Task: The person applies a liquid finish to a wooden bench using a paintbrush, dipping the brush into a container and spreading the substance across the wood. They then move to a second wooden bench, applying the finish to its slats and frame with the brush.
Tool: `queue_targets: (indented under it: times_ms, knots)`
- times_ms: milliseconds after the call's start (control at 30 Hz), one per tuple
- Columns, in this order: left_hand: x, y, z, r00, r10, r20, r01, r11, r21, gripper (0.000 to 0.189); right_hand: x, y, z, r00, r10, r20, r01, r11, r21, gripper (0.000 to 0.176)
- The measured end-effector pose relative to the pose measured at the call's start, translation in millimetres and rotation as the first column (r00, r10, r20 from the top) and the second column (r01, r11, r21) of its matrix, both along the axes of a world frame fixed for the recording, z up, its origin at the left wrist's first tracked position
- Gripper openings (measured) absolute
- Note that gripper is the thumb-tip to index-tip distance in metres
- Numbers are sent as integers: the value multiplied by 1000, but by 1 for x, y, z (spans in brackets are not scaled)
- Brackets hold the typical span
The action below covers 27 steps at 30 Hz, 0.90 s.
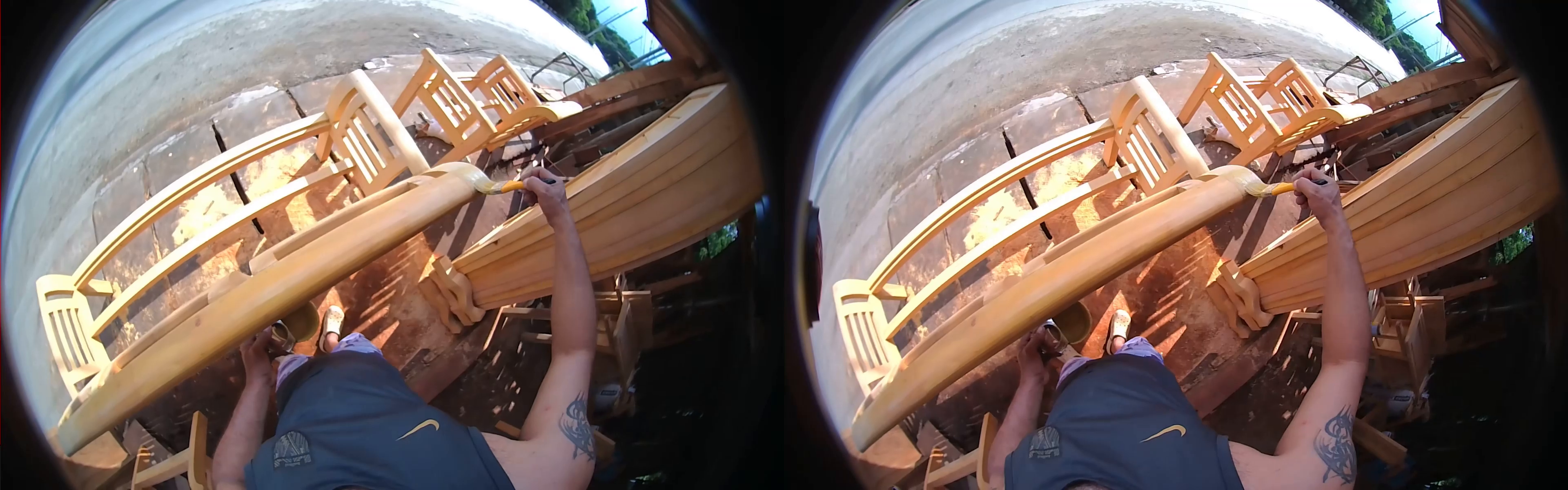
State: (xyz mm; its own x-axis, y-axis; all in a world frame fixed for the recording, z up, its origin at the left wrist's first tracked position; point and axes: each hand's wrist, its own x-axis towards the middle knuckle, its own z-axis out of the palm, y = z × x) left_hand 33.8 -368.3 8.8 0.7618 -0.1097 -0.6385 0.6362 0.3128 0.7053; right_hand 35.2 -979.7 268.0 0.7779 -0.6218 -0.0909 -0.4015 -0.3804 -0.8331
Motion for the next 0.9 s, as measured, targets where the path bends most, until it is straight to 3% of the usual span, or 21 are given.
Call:
queue_targets:
  times_ms: [100, 200, 267, 367, 467, 567, 700, 800, 900]
  knots:
    - [3, 0, -3, 999, -32, 8, 32, 999, 22, 15, -13, -11, 9, 999, -5, 45, 6, 1000, -24, 11]
    - [6, -2, -15, 999, -36, 27, 35, 999, 30, 15, 21, -6, 20, 990, 29, 138, -26, 999, -25, 11]
    - [6, -4, -24, 999, -32, 10, 32, 999, 34, 15, 53, 12, 12, 994, 56, 99, -54, 998, -27, 13]
    - [9, -12, -16, 998, -48, 43, 44, 995, 88, 15, 81, 4, -20, 993, 55, -101, -71, 985, -159, 15]
    - [9, -10, -30, 996, -74, 56, 69, 994, 89, 15, 67, -1, -12, 993, 41, -113, -51, 995, -88, 16]
    - [9, -19, -15, 998, -64, 6, 63, 994, 89, 13, 28, -6, -10, 999, -5, -37, 4, 999, -36, 15]
    - [9, -15, -31, 996, -85, 18, 84, 994, 69, 12, -20, -10, -11, 997, -29, 77, 27, 999, 25, 13]
    - [9, -22, -16, 998, -66, 4, 66, 996, 58, 12, -17, -13, 2, 983, -50, 174, 53, 999, -11, 13]
    - [13, -26, -7, 997, -72, 4, 71, 994, 83, 13, 29, 7, 11, 993, 11, 114, -3, 998, -69, 18]
